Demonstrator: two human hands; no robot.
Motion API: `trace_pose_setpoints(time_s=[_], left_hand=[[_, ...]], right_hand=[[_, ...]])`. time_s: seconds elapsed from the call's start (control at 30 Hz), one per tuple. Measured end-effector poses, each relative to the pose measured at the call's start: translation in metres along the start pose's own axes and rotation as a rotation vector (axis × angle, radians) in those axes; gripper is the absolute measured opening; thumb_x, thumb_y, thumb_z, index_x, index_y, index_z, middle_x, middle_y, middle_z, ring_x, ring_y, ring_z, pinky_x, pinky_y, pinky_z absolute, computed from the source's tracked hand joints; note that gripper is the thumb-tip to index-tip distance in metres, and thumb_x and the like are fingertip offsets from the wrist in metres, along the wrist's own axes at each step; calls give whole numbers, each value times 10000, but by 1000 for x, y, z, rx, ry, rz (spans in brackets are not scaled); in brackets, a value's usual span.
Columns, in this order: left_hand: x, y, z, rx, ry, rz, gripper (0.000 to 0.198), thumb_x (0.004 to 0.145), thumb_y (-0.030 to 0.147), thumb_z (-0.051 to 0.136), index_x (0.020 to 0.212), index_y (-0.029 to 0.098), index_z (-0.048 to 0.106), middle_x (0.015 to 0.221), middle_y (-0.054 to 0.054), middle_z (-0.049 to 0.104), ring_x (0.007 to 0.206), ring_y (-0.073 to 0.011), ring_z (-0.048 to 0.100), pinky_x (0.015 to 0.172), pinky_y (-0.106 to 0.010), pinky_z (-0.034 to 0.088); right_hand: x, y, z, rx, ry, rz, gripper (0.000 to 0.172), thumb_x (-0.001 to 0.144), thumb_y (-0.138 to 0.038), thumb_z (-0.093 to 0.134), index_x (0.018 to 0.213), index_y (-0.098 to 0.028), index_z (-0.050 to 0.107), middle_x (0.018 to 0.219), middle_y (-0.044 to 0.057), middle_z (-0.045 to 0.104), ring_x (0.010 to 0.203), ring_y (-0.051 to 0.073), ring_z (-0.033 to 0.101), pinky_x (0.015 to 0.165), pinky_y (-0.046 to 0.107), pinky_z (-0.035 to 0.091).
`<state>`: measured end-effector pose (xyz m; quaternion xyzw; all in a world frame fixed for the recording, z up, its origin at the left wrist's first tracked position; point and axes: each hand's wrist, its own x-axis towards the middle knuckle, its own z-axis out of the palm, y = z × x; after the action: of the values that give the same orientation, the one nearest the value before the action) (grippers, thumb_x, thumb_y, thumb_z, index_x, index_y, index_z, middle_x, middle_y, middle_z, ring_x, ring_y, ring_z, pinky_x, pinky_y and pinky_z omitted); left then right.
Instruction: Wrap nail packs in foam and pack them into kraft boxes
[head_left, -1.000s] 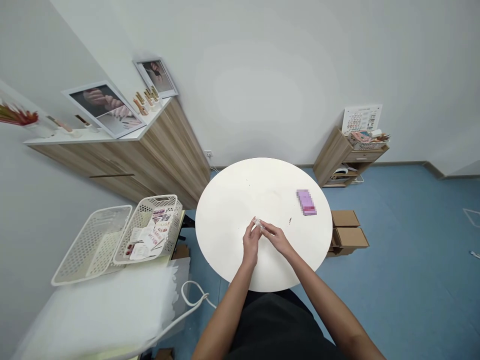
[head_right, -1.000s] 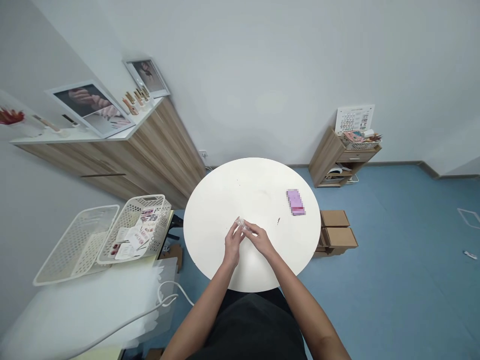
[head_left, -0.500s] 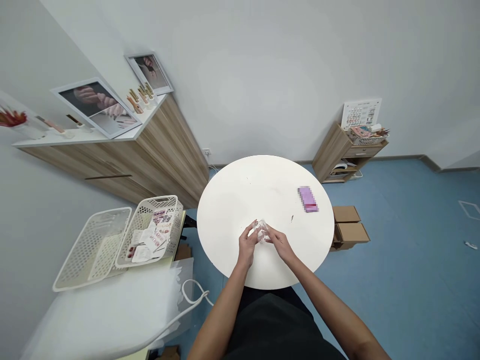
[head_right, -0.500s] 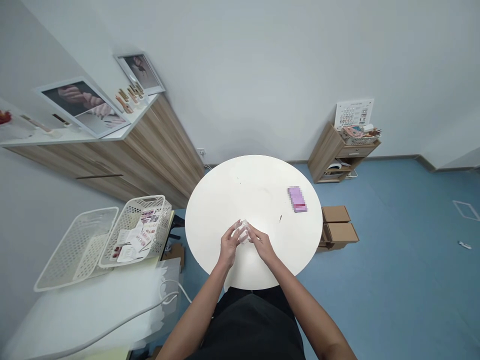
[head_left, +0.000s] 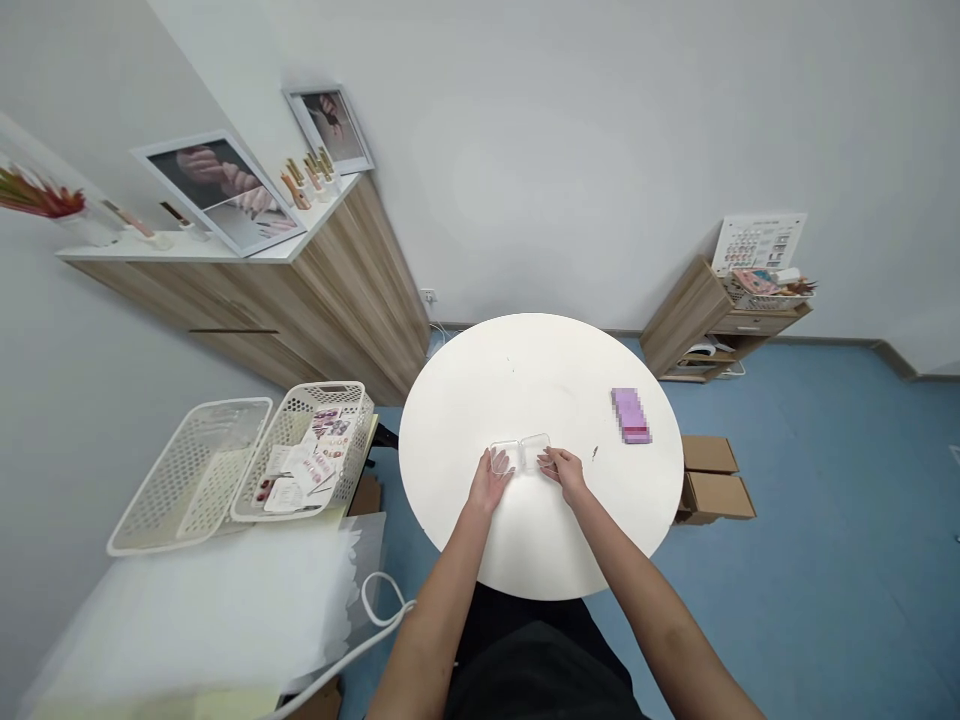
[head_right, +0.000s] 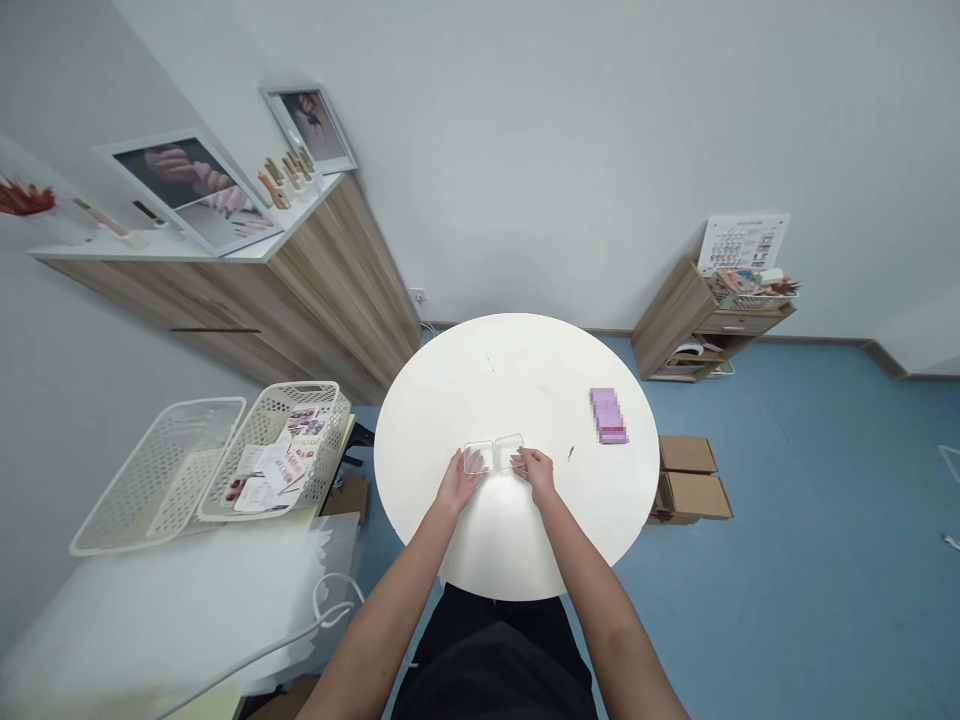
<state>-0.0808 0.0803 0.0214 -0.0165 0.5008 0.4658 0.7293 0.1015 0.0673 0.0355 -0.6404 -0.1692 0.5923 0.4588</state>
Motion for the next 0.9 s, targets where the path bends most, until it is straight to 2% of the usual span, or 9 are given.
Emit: trace_pose_setpoints(time_s=[0.1,0.23,0.4,0.47,0.53,0.63,0.73,0.8,0.9], left_hand=[[5,-3,-10,1,48,21,269,886,396,627,1092,224,598,1367,-110,546,1318,-220,488,1047,-395,468],[2,-4,-19,71,69,106,273,879,365,641,1112,225,613,1422,-112,508,1373,-235,427,1084,-404,426],[-13,8,-31,357,168,372,318,842,304,676,1148,219,653,1445,-94,508,1382,-255,415,1146,-404,343],[-21,19,-37,476,172,477,331,854,300,650,1174,216,657,1420,-93,536,1366,-261,436,1138,-404,355],[-30,34,-46,569,170,614,317,876,295,605,1177,217,660,1402,-90,553,1334,-255,475,1098,-395,408],[-46,62,-68,728,216,917,270,894,248,531,1117,215,679,1336,-87,598,1262,-237,535,1024,-391,475],[-64,97,-102,916,380,1179,270,893,191,481,1074,217,680,1272,-86,624,1216,-234,550,1046,-435,448],[-75,120,-131,1005,508,1264,285,884,163,472,1082,216,670,1268,-91,612,1213,-242,541,1065,-459,422],[-87,154,-178,1097,640,1296,315,866,132,470,1108,213,654,1280,-103,584,1237,-255,513,1070,-464,413]], right_hand=[[7,14,2,-31,3,23,283,707,-438,757,782,-183,660,906,130,740,895,244,716,817,383,606],[10,26,3,-176,53,-33,295,743,-446,672,833,-165,680,928,124,735,921,263,694,783,364,592],[18,28,1,-339,229,-119,413,734,-458,590,1013,-168,679,1084,97,683,1043,269,615,881,365,514],[24,27,6,-449,319,-196,427,729,-465,579,1030,-184,692,1061,90,670,1021,260,601,877,365,494],[29,25,19,-538,342,-281,404,742,-464,562,1017,-209,710,1044,85,656,1010,253,585,867,360,480],[30,22,57,-588,233,-380,384,773,-452,534,1025,-223,711,1083,94,627,1025,253,563,872,366,468],[21,21,112,-600,59,-484,379,795,-437,527,1053,-213,692,1139,111,599,1058,255,547,877,370,471],[12,24,154,-615,-56,-551,375,808,-429,526,1077,-214,676,1163,114,586,1077,258,533,876,377,474],[-2,34,218,-665,-216,-653,364,828,-422,521,1095,-217,661,1160,112,579,1089,264,519,880,396,472]])
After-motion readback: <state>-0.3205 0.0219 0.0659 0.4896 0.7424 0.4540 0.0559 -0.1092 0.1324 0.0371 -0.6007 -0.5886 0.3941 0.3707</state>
